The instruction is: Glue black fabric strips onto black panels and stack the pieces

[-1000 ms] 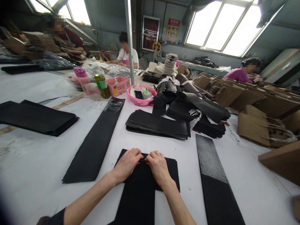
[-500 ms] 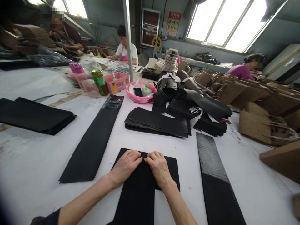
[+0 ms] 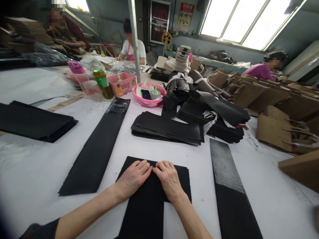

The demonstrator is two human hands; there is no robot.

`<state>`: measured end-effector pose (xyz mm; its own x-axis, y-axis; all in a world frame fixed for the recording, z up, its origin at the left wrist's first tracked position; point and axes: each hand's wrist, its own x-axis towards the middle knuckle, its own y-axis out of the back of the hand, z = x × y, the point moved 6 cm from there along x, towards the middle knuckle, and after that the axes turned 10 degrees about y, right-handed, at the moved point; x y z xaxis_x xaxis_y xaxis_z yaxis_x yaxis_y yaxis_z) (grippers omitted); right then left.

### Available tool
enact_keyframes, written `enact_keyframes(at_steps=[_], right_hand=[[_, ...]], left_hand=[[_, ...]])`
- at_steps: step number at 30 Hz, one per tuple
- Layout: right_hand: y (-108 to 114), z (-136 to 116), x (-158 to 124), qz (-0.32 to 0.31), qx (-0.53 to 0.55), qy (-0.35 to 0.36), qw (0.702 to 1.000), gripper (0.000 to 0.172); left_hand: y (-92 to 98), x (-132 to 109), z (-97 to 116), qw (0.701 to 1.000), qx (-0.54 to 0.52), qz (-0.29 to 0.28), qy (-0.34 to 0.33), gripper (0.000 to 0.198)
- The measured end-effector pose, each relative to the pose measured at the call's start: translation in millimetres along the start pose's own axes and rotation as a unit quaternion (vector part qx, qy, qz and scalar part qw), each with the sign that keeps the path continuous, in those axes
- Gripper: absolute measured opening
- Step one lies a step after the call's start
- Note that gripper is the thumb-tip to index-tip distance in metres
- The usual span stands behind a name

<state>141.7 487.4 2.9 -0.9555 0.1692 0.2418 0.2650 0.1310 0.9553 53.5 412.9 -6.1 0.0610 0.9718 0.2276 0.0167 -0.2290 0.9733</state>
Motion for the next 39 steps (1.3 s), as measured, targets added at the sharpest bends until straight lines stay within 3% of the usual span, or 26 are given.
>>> enact_keyframes(at_steps=[14, 29, 39], right_hand=[[3.9, 3.3, -2.2, -0.011, -0.007, 0.017, 1.0, 0.01], [11.7, 14.3, -9.3, -0.02, -0.011, 0.038, 0.999, 0.012], [7.7, 7.9, -10.9, -0.027, -0.026, 0.03, 0.999, 0.014]], left_hand=[[-4.4, -0.5, -6.5, 0.999, -0.033, -0.001, 0.025, 0.032], [-1.0, 2.6, -1.4, 1.0, 0.004, -0.023, -0.005, 0.036], [0.2, 4.3, 3.3, 0.999, 0.017, -0.036, -0.01, 0.039]])
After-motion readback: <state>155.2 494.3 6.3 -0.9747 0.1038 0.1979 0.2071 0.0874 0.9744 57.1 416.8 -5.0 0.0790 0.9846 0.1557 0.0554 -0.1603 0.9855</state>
